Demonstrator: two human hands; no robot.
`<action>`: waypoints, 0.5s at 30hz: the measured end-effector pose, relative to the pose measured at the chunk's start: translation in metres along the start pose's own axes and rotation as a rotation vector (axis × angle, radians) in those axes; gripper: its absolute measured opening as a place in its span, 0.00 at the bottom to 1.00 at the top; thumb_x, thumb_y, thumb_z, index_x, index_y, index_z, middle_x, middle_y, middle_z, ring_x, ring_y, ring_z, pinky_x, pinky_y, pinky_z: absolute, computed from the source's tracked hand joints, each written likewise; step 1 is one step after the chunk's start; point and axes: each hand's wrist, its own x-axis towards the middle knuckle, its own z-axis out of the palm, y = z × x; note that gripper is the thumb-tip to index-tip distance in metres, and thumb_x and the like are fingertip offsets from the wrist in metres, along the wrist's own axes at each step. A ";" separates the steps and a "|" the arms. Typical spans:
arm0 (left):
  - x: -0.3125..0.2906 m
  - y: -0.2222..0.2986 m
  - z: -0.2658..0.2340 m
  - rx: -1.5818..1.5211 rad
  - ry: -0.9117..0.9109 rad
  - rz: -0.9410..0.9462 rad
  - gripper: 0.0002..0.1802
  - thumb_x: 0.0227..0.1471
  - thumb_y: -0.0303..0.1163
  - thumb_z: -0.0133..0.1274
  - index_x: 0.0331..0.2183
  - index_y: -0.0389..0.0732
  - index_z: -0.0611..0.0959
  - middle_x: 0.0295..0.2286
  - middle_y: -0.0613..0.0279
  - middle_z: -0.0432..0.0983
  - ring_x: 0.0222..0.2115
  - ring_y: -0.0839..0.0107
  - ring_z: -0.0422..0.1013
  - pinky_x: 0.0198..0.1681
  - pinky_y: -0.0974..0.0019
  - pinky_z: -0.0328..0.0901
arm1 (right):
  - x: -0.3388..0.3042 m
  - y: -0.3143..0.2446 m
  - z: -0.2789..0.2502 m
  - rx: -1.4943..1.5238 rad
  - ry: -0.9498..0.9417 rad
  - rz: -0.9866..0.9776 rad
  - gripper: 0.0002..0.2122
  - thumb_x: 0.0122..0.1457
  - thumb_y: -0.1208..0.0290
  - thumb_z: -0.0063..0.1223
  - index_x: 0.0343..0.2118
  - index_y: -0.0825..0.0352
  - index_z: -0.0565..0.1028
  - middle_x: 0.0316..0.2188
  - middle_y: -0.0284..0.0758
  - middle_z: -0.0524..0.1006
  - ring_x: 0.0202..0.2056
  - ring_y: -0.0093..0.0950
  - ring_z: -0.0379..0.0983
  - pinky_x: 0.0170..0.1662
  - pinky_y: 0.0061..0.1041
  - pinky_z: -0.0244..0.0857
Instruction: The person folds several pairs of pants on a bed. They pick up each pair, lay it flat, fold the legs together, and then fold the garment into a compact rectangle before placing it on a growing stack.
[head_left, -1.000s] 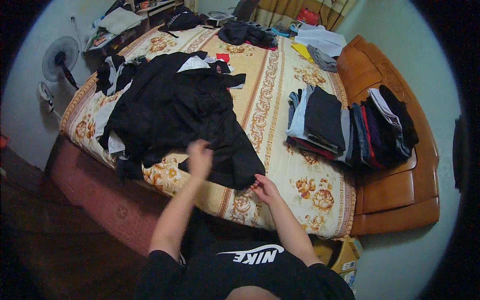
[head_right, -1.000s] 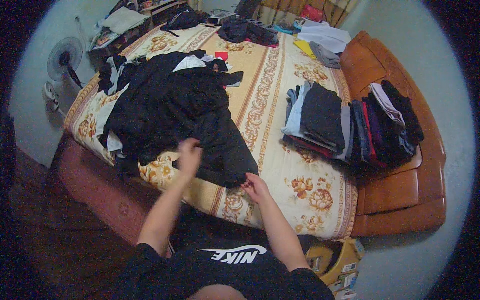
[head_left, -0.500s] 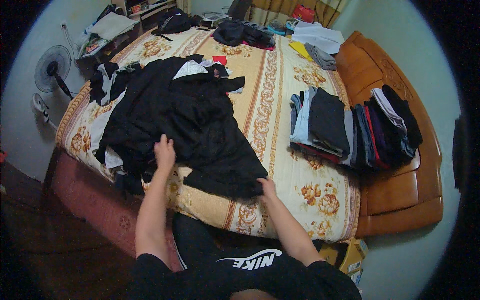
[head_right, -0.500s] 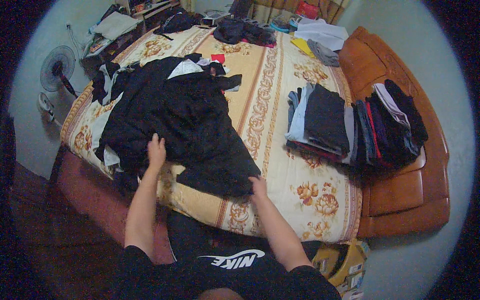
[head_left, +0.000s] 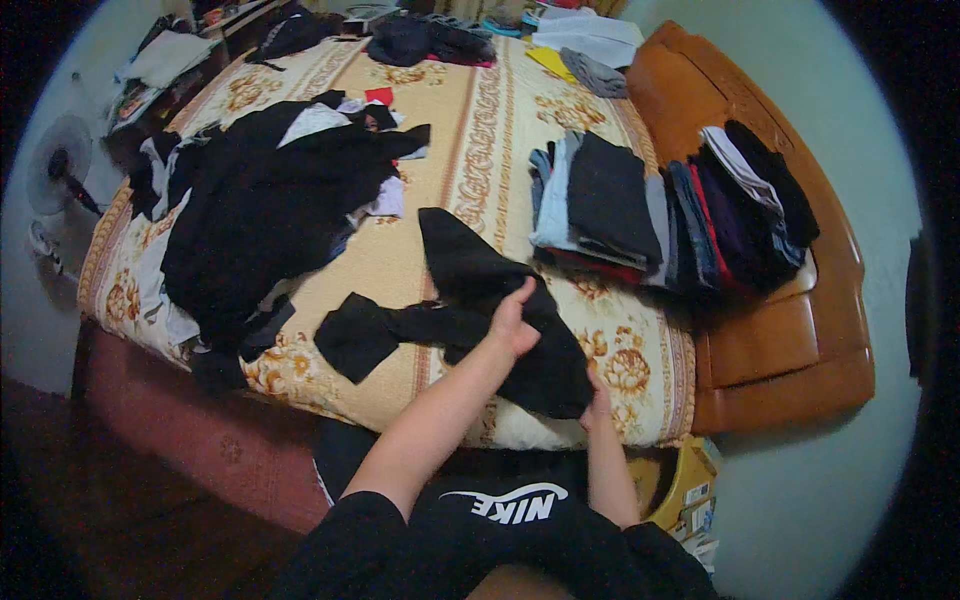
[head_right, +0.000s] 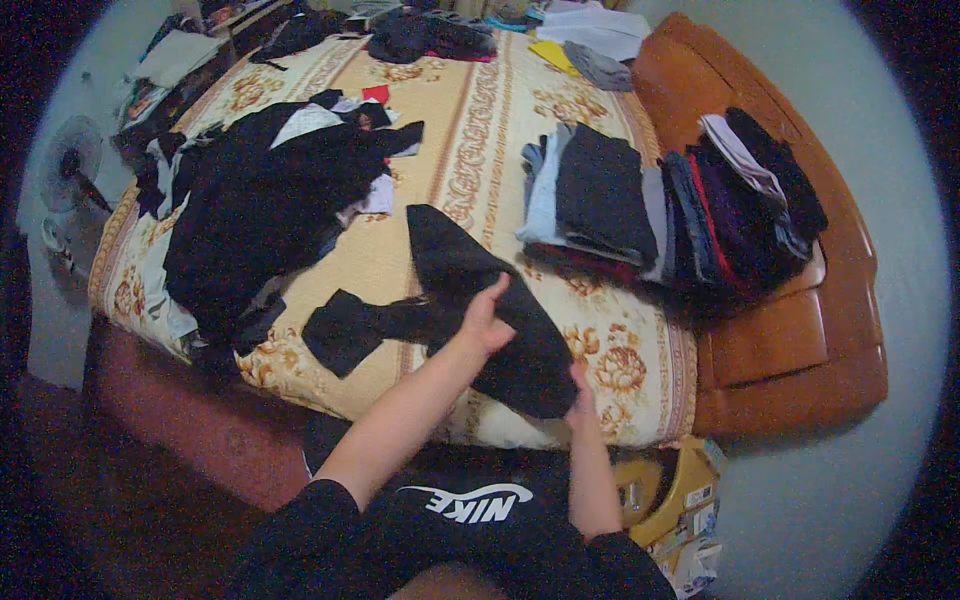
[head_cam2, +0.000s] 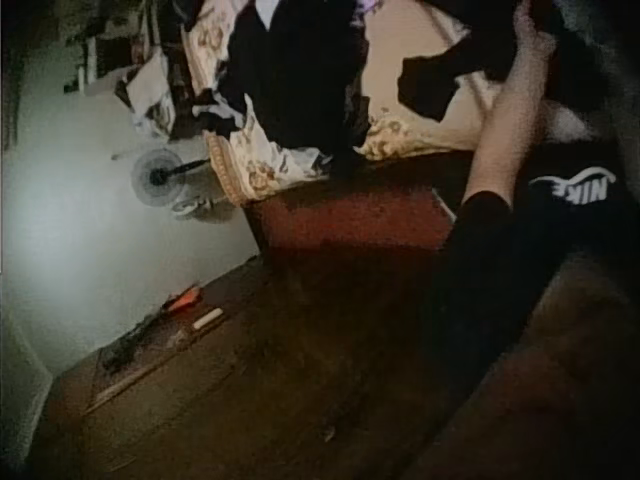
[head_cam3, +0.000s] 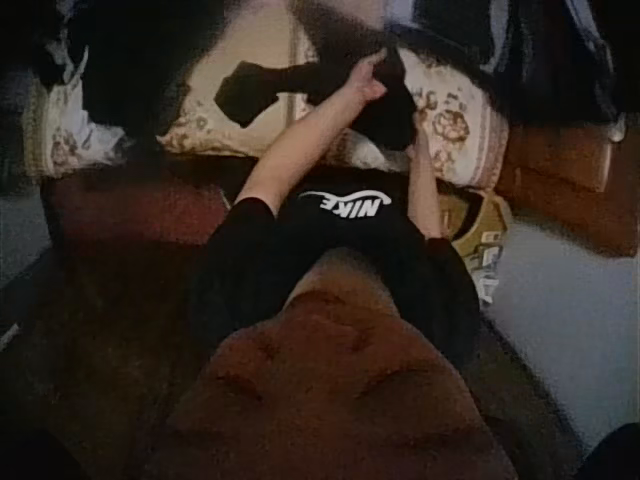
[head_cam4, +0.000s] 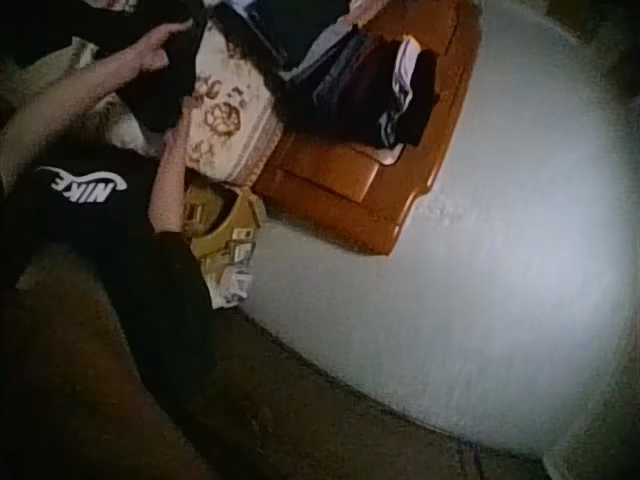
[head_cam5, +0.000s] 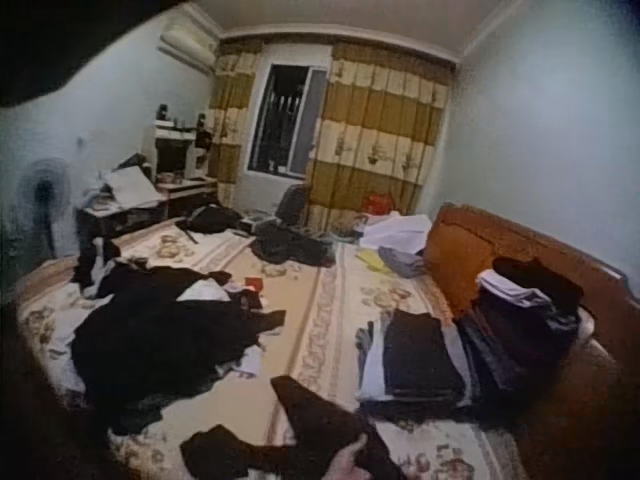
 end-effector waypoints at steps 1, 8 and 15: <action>0.001 -0.024 0.000 0.004 -0.053 -0.093 0.12 0.49 0.37 0.49 0.33 0.39 0.75 0.33 0.57 0.73 0.33 0.61 0.69 0.42 0.57 0.62 | 0.010 0.013 -0.018 -0.023 0.069 -0.013 0.25 0.53 0.53 0.47 0.50 0.63 0.64 0.48 0.37 0.67 0.49 0.34 0.64 0.53 0.36 0.56; -0.043 -0.097 -0.010 0.185 -0.110 -0.221 0.16 0.50 0.31 0.48 0.42 0.37 0.70 0.38 0.56 0.70 0.39 0.62 0.68 0.45 0.60 0.63 | 0.031 0.035 0.035 0.262 -0.324 -0.041 0.24 0.54 0.57 0.46 0.51 0.63 0.61 0.48 0.33 0.66 0.47 0.30 0.64 0.50 0.33 0.59; -0.102 -0.047 -0.030 0.982 0.148 0.080 0.17 0.49 0.37 0.51 0.38 0.38 0.71 0.34 0.61 0.71 0.36 0.68 0.68 0.40 0.63 0.63 | 0.005 0.057 0.028 0.165 -0.062 0.086 0.20 0.54 0.60 0.45 0.47 0.66 0.64 0.42 0.34 0.71 0.41 0.30 0.68 0.45 0.34 0.63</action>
